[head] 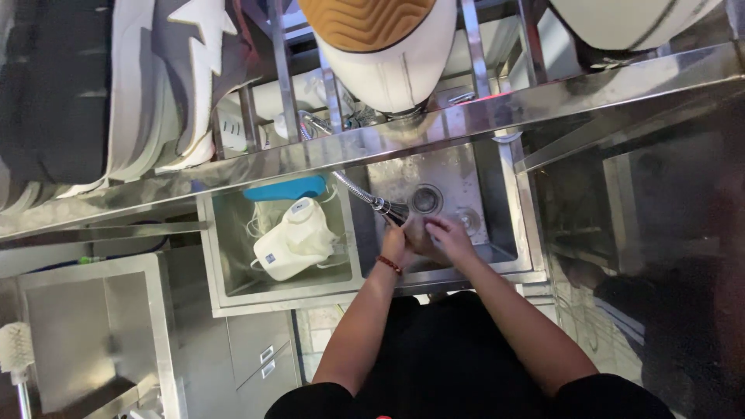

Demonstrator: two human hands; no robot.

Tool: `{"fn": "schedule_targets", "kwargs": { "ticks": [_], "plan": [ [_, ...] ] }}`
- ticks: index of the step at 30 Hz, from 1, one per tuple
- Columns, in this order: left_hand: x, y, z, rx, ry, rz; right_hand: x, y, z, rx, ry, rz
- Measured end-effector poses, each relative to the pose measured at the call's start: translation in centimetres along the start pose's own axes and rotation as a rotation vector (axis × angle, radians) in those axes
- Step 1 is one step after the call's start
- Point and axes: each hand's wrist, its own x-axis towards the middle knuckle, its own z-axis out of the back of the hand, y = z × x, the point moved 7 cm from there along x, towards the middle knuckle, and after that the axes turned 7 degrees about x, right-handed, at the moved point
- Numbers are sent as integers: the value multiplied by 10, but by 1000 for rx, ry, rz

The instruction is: Cleaning and rinsing a cap and shoe insoles in a service sink.

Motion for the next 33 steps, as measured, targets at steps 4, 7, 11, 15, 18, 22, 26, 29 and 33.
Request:
{"fn": "schedule_targets", "kwargs": {
  "ticks": [4, 7, 11, 15, 18, 22, 26, 29, 33],
  "plan": [
    [16, 11, 4, -2, 108, 1, -23, 22, -5, 165, 2, -59],
    [16, 12, -4, -40, 125, 82, -25, 22, -3, 169, -11, -61],
    [13, 10, -8, 14, 95, 67, -17, 6, 6, 158, -24, 34],
    [10, 6, -23, -110, 281, 2, -14, -14, 25, 143, -235, -145],
    [0, 1, -23, -175, 201, 28, -20, -14, 24, 130, -278, -379],
    [8, 5, -10, -220, 255, 33, -16, -41, 30, 220, -391, -606],
    [20, 9, -2, -346, 204, 1, 3, -106, 29, 712, -336, -889],
    [32, -4, 13, -315, 261, -83, 7, -124, 40, 772, -343, -914],
    [86, -2, 108, -309, 486, -374, 12, -104, 71, 811, -492, -537]
  ]
}}
